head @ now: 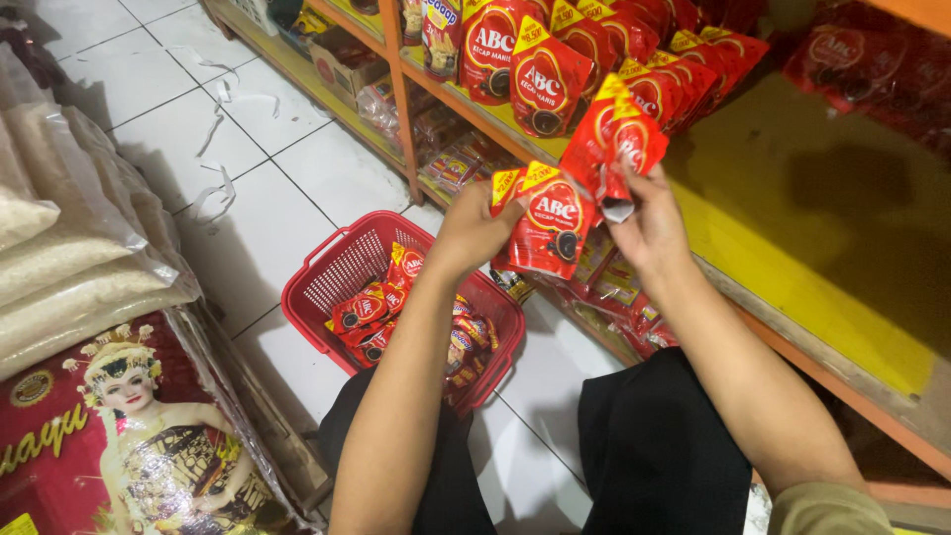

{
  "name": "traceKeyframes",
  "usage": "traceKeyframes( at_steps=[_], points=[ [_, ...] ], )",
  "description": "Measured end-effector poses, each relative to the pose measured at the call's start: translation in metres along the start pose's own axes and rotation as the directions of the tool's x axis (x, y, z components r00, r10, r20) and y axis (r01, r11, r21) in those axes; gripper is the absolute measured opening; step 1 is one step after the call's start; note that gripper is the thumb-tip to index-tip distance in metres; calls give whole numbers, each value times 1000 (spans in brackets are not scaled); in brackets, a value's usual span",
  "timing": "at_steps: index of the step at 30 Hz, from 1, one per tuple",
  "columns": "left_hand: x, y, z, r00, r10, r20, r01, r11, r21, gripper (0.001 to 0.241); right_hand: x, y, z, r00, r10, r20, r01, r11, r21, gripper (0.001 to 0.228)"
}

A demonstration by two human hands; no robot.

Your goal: The person organizes packets of sauce on a grocery store shelf, picking them up from a red basket and placing them into rows on the shelf.

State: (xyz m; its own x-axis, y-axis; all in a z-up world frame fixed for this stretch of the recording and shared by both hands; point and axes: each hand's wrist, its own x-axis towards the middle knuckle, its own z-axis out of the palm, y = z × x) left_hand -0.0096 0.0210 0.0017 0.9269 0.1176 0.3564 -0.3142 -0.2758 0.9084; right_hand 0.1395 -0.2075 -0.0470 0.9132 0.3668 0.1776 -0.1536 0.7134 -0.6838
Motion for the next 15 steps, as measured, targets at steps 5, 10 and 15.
traceKeyframes(
  at_steps=[5,10,15],
  points=[
    [-7,-9,-20,978,-115,-174,136,984,117,21,-2,-24,11,994,-107,-21,107,994,14,32],
    [-5,-33,-22,940,-212,-267,187,975,-117,23,-29,-26,46,980,42,195,-12,988,-152,41],
    [-7,-37,0,982,-88,-166,26,939,-343,23,-44,15,59,974,221,59,-189,923,-334,45]
  ],
)
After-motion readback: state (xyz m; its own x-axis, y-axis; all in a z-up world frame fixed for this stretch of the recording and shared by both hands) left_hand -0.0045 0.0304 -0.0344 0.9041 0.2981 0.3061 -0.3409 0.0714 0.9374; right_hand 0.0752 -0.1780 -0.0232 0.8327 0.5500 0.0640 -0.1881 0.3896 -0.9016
